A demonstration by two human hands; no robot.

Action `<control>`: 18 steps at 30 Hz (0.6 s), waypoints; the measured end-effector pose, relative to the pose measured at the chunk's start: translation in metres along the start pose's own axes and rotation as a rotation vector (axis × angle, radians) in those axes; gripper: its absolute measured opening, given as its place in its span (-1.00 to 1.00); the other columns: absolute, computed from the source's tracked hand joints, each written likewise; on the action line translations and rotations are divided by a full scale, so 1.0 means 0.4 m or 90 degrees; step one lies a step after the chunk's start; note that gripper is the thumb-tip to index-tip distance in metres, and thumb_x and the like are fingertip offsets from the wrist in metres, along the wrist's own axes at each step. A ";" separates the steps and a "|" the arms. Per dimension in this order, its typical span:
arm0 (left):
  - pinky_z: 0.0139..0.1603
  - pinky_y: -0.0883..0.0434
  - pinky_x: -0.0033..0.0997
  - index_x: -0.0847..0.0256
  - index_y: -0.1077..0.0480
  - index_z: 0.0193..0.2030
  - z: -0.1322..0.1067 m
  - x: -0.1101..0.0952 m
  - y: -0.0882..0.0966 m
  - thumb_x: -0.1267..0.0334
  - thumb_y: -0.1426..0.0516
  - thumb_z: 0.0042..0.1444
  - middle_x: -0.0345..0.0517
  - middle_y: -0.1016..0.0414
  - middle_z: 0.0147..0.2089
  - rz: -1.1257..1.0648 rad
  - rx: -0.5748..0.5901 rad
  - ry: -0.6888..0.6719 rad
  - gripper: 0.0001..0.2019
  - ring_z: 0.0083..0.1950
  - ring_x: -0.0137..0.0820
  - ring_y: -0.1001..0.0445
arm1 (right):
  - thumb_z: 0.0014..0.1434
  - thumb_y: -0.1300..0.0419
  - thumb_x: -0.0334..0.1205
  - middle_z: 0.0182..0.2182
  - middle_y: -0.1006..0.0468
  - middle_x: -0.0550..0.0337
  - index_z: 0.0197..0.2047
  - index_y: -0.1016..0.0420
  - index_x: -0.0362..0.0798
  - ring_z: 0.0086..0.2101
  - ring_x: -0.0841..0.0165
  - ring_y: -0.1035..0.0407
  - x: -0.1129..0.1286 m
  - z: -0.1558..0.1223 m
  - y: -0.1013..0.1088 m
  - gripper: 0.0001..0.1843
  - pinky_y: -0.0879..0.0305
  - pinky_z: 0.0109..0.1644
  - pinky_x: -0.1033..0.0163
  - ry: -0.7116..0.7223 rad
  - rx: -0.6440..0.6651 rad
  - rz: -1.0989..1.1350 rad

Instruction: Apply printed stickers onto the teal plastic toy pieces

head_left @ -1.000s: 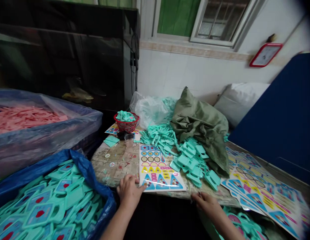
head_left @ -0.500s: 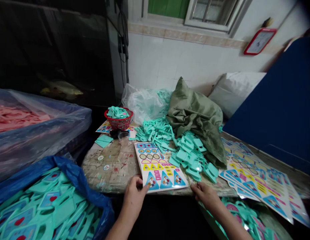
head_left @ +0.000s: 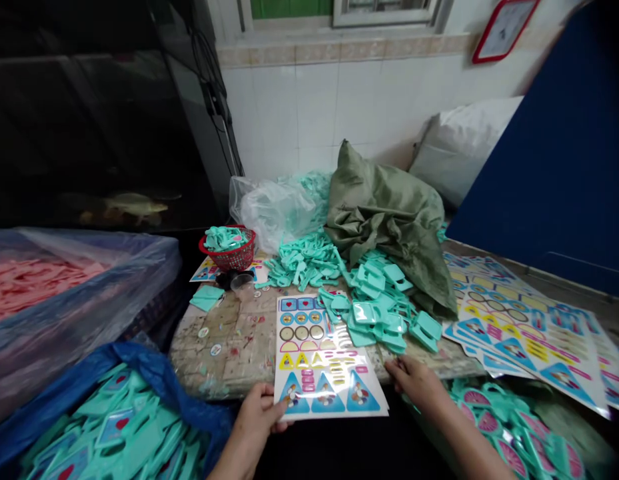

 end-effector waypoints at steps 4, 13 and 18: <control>-0.54 -0.31 -0.55 0.17 -0.11 -0.40 -0.031 0.036 -0.029 -0.06 -0.33 -0.34 -0.14 -0.56 -0.51 -0.023 0.006 0.005 -0.45 -0.54 -0.43 -0.47 | 0.04 0.10 0.08 -0.71 -0.43 0.23 -0.62 -0.17 0.03 -0.57 0.33 -0.34 -0.010 0.001 -0.003 -0.64 -0.13 -0.42 0.25 0.020 0.015 -0.010; -0.53 -0.26 -0.55 0.14 -0.04 -0.41 -0.097 0.049 -0.088 -0.08 -0.25 -0.18 -0.19 -0.53 -0.51 -0.015 0.017 -0.032 -0.51 -0.53 -0.47 -0.44 | 0.06 0.12 0.18 -0.64 -0.44 0.24 -0.48 -0.29 0.00 -0.51 0.32 -0.36 -0.001 0.007 -0.003 -0.57 -0.19 -0.40 0.27 0.118 0.096 -0.032; -0.53 -0.27 -0.53 0.15 -0.07 -0.40 -0.095 0.070 -0.088 -0.13 -0.24 -0.22 -0.19 -0.52 -0.50 0.021 0.039 -0.012 -0.49 -0.52 -0.45 -0.44 | 0.06 0.09 0.17 -0.59 -0.41 0.22 -0.46 -0.30 0.00 -0.49 0.29 -0.33 0.032 0.010 0.002 -0.58 -0.16 -0.42 0.25 0.163 0.070 -0.064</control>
Point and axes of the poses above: each hand's wrist, its own z-axis towards the middle knuckle, its own y-axis out of the back of the hand, x = y × z, the point moved 6 cm from there along z, towards the middle knuckle
